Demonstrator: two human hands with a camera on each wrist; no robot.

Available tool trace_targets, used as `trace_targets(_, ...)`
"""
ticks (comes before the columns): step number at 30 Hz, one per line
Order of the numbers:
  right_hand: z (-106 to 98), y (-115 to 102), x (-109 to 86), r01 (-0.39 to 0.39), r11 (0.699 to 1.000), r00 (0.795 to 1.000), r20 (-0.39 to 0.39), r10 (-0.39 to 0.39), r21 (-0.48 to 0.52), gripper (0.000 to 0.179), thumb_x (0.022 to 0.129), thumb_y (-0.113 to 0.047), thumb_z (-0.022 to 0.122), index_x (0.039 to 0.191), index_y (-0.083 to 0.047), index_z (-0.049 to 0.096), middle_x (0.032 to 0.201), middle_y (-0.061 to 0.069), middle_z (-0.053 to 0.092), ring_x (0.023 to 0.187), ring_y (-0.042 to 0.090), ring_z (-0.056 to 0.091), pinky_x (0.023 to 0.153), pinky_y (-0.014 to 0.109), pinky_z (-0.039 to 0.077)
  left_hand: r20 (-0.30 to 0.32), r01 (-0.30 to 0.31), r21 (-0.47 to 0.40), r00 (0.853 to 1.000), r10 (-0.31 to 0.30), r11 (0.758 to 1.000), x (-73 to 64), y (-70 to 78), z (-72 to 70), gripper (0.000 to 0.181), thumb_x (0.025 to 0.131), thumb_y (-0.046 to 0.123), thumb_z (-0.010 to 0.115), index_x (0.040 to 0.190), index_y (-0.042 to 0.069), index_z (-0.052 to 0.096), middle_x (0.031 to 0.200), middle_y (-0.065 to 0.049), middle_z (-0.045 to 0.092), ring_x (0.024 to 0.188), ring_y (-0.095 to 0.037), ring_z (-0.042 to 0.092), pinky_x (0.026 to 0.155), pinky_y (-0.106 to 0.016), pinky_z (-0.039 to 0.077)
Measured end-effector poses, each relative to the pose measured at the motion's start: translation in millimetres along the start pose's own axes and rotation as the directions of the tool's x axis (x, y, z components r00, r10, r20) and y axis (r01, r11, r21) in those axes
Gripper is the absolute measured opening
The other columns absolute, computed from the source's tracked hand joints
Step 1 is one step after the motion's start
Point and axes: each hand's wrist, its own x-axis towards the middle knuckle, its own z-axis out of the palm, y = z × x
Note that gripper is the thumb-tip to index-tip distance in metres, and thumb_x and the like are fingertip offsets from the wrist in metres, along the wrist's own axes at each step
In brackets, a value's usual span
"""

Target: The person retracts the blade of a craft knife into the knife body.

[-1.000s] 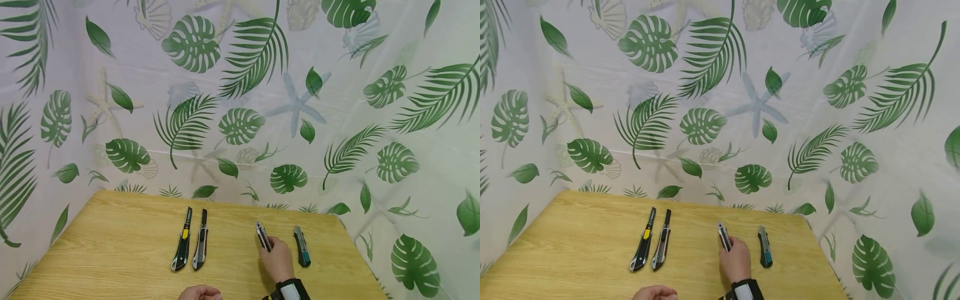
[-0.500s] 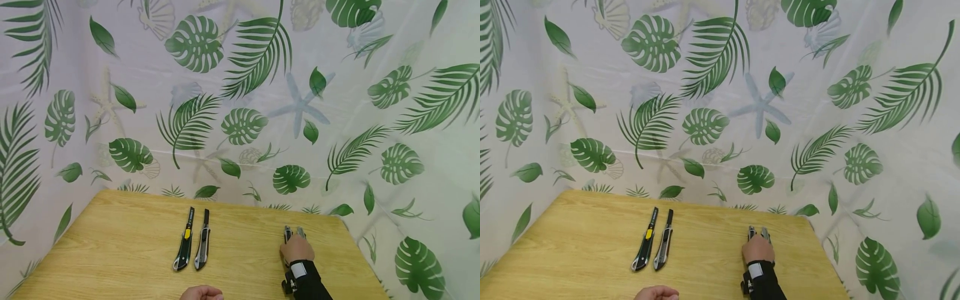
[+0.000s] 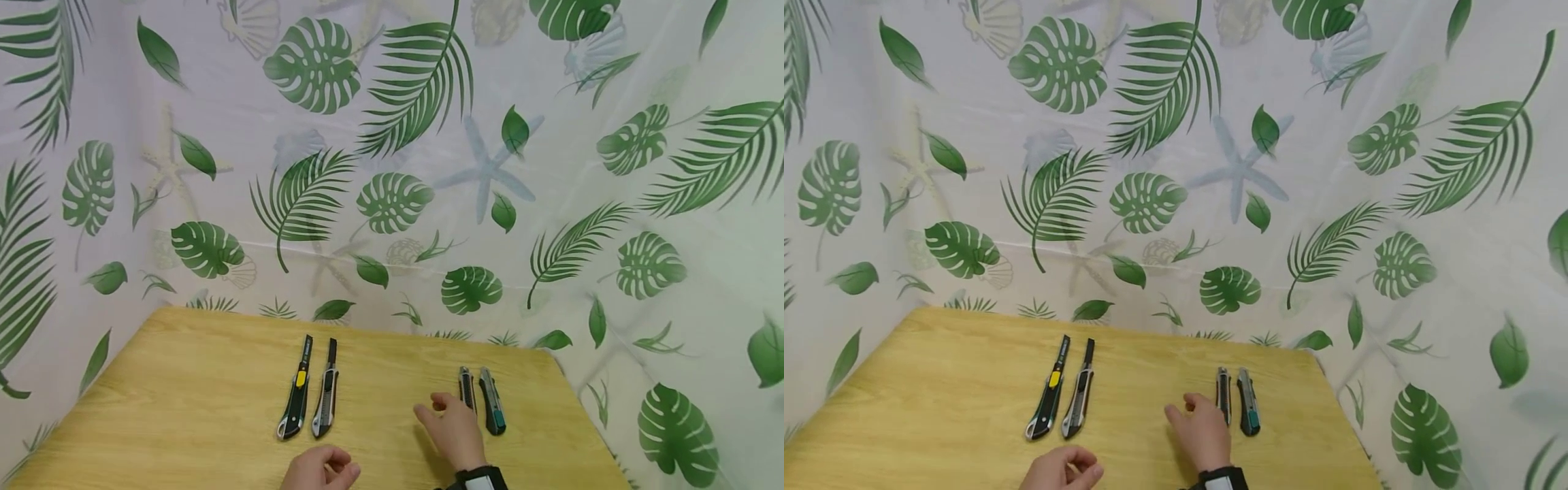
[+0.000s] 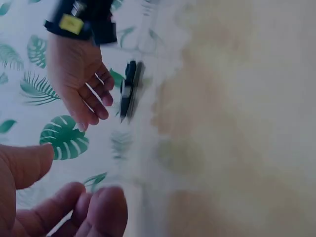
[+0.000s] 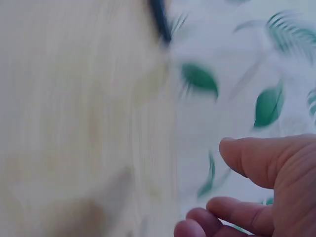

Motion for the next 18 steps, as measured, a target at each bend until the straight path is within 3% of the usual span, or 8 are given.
trace_targets(2,9,-9,-11.8,0.031,0.990,0.998,0.047,-0.037,0.136,0.055,0.094,-0.041,0.072,0.126,0.004,0.066,0.105,0.012,0.070,0.088,0.026,0.067,0.073,0.044,0.055,-0.116,-0.072,0.219,0.988,0.099,0.973,6.3,10.6,-4.7,0.032,0.094,0.032,0.075,0.105,0.003,0.070,0.096,-0.006,0.063,0.074,-0.016,0.060,0.064,-0.034,0.052)
trace_targets(3,14,-12,-16.4,0.035,0.982,0.997,0.065,-0.048,0.186,0.053,0.095,-0.040,0.072,0.124,0.003,0.067,0.103,0.009,0.070,0.087,0.023,0.067,0.072,0.041,0.055,-0.172,-0.090,0.340,0.973,0.155,0.936,11.6,14.3,-6.4,0.035,0.093,0.033,0.076,0.106,0.001,0.069,0.098,-0.009,0.062,0.072,-0.017,0.060,0.062,-0.034,0.052)
trace_targets(7,32,-20,-25.2,0.035,0.966,0.992,0.105,-0.064,0.255,0.048,0.095,-0.039,0.072,0.121,0.001,0.069,0.098,0.004,0.068,0.085,0.018,0.064,0.072,0.038,0.054,-0.292,0.033,0.635,0.935,0.201,0.772,41.0,16.9,-9.3,0.043,0.089,0.037,0.079,0.098,-0.003,0.067,0.088,-0.012,0.059,0.057,-0.019,0.059,0.049,-0.036,0.050)
trace_targets(9,38,-21,-26.3,0.035,0.964,0.993,0.103,-0.064,0.265,0.045,0.096,-0.039,0.071,0.119,-0.001,0.070,0.097,0.002,0.069,0.084,0.016,0.063,0.072,0.038,0.054,-0.316,0.105,0.674,0.936,0.156,0.731,55.1,13.0,-9.5,0.043,0.086,0.038,0.081,0.091,-0.002,0.066,0.078,-0.011,0.057,0.053,-0.020,0.057,0.046,-0.037,0.048)
trace_targets(11,41,-22,-27.2,0.046,0.961,0.993,0.091,-0.073,0.273,0.042,0.096,-0.038,0.071,0.118,-0.001,0.071,0.096,0.002,0.069,0.084,0.016,0.063,0.073,0.038,0.054,-0.320,0.155,0.682,0.942,0.101,0.715,64.9,11.1,-10.3,0.041,0.085,0.037,0.083,0.086,0.000,0.067,0.074,-0.009,0.057,0.055,-0.022,0.059,0.048,-0.039,0.049)
trace_targets(13,41,-23,-28.0,0.048,0.957,0.994,0.081,-0.074,0.286,0.040,0.096,-0.037,0.071,0.116,-0.002,0.072,0.096,0.001,0.069,0.084,0.015,0.063,0.074,0.038,0.053,-0.303,0.171,0.671,0.951,0.057,0.721,70.8,11.5,-12.2,0.035,0.084,0.033,0.084,0.081,0.002,0.068,0.073,-0.009,0.059,0.057,-0.024,0.061,0.051,-0.041,0.051)
trace_targets(16,42,-22,-28.9,0.040,0.949,0.994,0.088,-0.071,0.313,0.038,0.097,-0.036,0.071,0.115,-0.003,0.072,0.097,0.001,0.070,0.085,0.015,0.062,0.075,0.037,0.053,-0.261,0.141,0.638,0.964,0.041,0.757,73.6,13.4,-16.8,0.028,0.084,0.023,0.083,0.072,0.005,0.065,0.066,-0.007,0.059,0.054,-0.022,0.059,0.050,-0.038,0.049)
trace_targets(18,44,-21,-29.2,0.025,0.940,0.992,0.107,-0.065,0.341,0.038,0.097,-0.036,0.070,0.116,-0.003,0.072,0.098,0.001,0.070,0.087,0.015,0.063,0.076,0.038,0.053,-0.237,0.115,0.589,0.971,0.035,0.800,71.9,12.0,-20.2,0.030,0.083,0.016,0.081,0.065,0.006,0.060,0.059,-0.004,0.054,0.048,-0.018,0.052,0.046,-0.034,0.043)
